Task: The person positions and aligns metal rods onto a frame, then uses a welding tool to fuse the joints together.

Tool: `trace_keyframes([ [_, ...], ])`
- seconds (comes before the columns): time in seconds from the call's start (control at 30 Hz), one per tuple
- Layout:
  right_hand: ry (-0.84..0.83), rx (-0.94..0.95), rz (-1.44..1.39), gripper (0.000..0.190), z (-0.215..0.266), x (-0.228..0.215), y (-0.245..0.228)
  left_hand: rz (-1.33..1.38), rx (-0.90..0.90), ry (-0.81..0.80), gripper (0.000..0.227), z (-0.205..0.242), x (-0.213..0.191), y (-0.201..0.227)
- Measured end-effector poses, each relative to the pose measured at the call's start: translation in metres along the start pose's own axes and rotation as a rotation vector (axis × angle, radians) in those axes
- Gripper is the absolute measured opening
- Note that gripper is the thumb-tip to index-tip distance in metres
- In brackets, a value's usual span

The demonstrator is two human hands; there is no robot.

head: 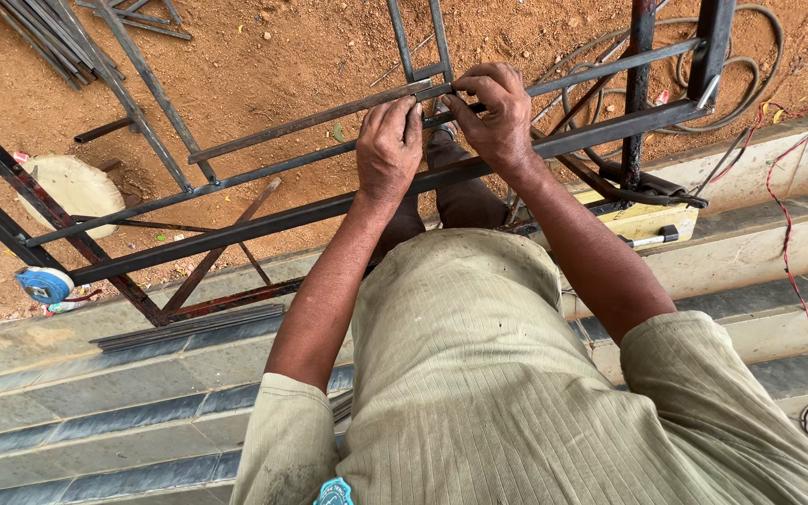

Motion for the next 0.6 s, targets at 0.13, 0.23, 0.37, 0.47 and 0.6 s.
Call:
trace_keyframes([
  [0.13, -0.034, 0.036, -0.036, 0.024, -0.002, -0.001, -0.002, 0.024, -0.026, 0.005, 0.019, 0.003, -0.003, -0.002],
  [0.23, -0.050, 0.050, -0.060, 0.026, -0.002, -0.005, -0.003, -0.064, 0.039, -0.015, 0.035, -0.002, -0.012, -0.001],
  [0.37, -0.089, 0.095, -0.148, 0.028, 0.000, -0.010, 0.000, -0.169, 0.110, -0.109, 0.070, -0.022, -0.021, -0.007],
  [0.47, -0.059, 0.084, -0.147, 0.030, 0.004, -0.020, -0.002, -0.179, 0.184, -0.158, 0.078, -0.038, -0.023, -0.008],
  [0.6, -0.034, 0.111, -0.159, 0.030, 0.009, -0.031, 0.000, -0.156, 0.246, -0.200, 0.073, -0.049, -0.023, -0.010],
])
Point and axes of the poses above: each hand's wrist, its own z-axis away from the middle knuckle, its own x-axis out of the palm, y = z × x, the point moved 8 cm from there along -z, towards the middle knuckle, and after that the axes turned 13 degrees about x, right-handed, at the moved point
